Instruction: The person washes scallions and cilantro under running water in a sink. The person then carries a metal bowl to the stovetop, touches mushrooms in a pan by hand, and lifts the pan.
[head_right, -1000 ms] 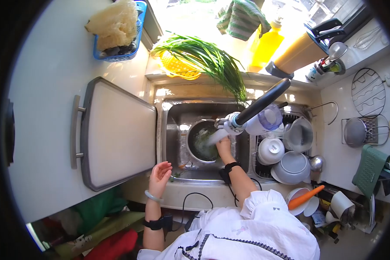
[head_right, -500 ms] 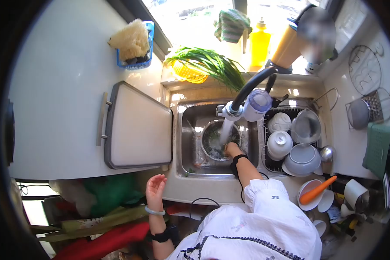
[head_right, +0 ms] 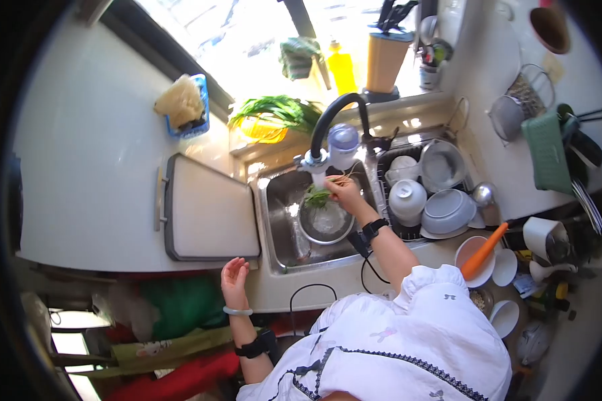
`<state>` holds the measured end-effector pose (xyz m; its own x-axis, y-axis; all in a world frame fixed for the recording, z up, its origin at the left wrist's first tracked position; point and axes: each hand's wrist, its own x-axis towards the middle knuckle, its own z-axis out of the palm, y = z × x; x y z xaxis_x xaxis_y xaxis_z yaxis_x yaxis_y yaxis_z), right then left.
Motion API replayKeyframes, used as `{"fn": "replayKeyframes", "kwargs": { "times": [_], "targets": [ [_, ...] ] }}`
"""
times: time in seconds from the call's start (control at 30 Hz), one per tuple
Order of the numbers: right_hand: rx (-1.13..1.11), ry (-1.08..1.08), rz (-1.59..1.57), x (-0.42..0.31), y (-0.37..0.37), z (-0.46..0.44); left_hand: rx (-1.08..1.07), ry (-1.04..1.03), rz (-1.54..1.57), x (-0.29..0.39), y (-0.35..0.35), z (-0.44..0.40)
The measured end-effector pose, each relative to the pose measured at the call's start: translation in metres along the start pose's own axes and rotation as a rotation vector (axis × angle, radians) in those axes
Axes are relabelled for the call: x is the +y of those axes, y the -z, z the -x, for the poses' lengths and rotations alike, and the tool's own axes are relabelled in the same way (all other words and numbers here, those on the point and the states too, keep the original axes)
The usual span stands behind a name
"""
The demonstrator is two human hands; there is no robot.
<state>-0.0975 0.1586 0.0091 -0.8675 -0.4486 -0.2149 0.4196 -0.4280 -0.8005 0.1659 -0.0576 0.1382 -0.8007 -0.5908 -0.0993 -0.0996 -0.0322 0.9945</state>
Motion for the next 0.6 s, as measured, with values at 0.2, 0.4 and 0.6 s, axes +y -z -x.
{"fn": "replayKeyframes", "kwargs": {
  "times": [0.2, 0.4, 0.6],
  "targets": [
    [-0.001, -0.054, -0.185, -0.044, -0.012, 0.017, -0.022, -0.053, -0.041, 0.008, -0.012, -0.010],
    [0.182, 0.280, 1.500, -0.003, 0.052, 0.031, -0.079, -0.042, -0.036, -0.008, -0.008, -0.018],
    [0.133, 0.376, 1.181, -0.013, 0.030, 0.060, -0.114, -0.001, -0.046, -0.012, -0.018, -0.028]
  ]
}}
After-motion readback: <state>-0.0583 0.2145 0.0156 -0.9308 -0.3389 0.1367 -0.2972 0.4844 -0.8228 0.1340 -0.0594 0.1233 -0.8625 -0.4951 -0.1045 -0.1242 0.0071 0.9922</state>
